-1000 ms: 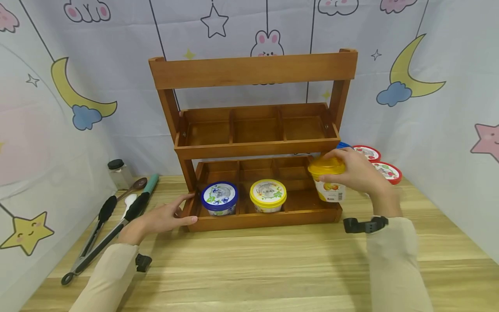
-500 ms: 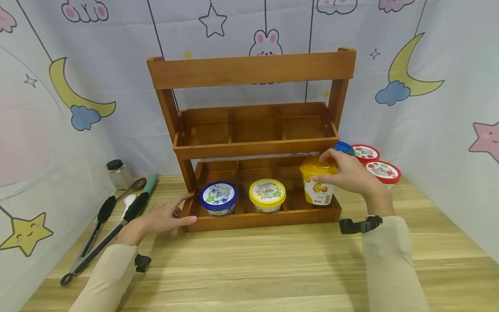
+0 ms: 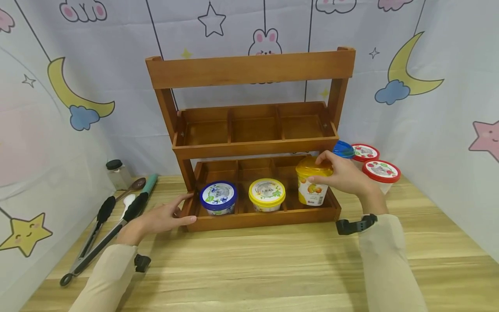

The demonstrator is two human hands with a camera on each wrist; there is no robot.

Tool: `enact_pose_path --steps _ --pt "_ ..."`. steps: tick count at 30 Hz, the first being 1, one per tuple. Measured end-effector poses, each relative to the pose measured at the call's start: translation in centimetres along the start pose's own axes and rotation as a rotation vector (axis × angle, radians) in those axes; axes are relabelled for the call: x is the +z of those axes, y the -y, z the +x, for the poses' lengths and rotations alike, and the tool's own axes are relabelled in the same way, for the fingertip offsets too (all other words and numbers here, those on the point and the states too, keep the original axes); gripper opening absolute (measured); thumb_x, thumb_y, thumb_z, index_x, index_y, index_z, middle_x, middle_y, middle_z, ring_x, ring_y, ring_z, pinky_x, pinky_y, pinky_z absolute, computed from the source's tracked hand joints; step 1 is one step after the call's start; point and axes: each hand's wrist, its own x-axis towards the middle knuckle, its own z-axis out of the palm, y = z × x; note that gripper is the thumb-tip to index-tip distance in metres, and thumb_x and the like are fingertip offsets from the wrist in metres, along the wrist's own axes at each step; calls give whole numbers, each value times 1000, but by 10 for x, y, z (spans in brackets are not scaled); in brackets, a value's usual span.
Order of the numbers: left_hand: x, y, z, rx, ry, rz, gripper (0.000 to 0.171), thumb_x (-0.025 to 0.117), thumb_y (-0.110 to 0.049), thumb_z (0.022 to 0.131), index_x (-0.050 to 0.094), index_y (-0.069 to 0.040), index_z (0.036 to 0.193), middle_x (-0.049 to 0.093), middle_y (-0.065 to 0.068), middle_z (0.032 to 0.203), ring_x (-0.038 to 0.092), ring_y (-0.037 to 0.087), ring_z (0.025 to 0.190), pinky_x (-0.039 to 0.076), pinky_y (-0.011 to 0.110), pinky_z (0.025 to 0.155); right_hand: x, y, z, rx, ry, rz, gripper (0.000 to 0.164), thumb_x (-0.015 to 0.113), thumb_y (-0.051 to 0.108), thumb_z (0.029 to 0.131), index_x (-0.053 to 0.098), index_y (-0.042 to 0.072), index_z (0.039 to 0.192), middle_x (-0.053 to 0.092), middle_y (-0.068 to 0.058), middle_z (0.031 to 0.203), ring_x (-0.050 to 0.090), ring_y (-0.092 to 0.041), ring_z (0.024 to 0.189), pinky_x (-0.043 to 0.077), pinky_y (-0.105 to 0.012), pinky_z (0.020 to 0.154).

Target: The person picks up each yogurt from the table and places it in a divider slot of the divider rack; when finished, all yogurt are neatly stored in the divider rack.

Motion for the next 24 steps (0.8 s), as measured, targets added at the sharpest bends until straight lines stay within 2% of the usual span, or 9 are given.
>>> enact_pose_path --steps 18,24 --pt "0 -1 -1 9 -5 6 90 62 -62 91 22 -16 158 62 20 121 60 37 109 49 58 89 10 -15 9 -66 30 -13 51 77 42 88 54 6 116 59 -12 106 54 -28 95 49 -35 74" --pt "0 -1 -1 17 -11 5 90 63 -61 91 23 -15 158 63 18 117 61 34 106 49 56 88 10 -19 9 -64 36 -21 51 78 43 87 55 7 115 60 -12 108 54 -29 98 49 -37 77"
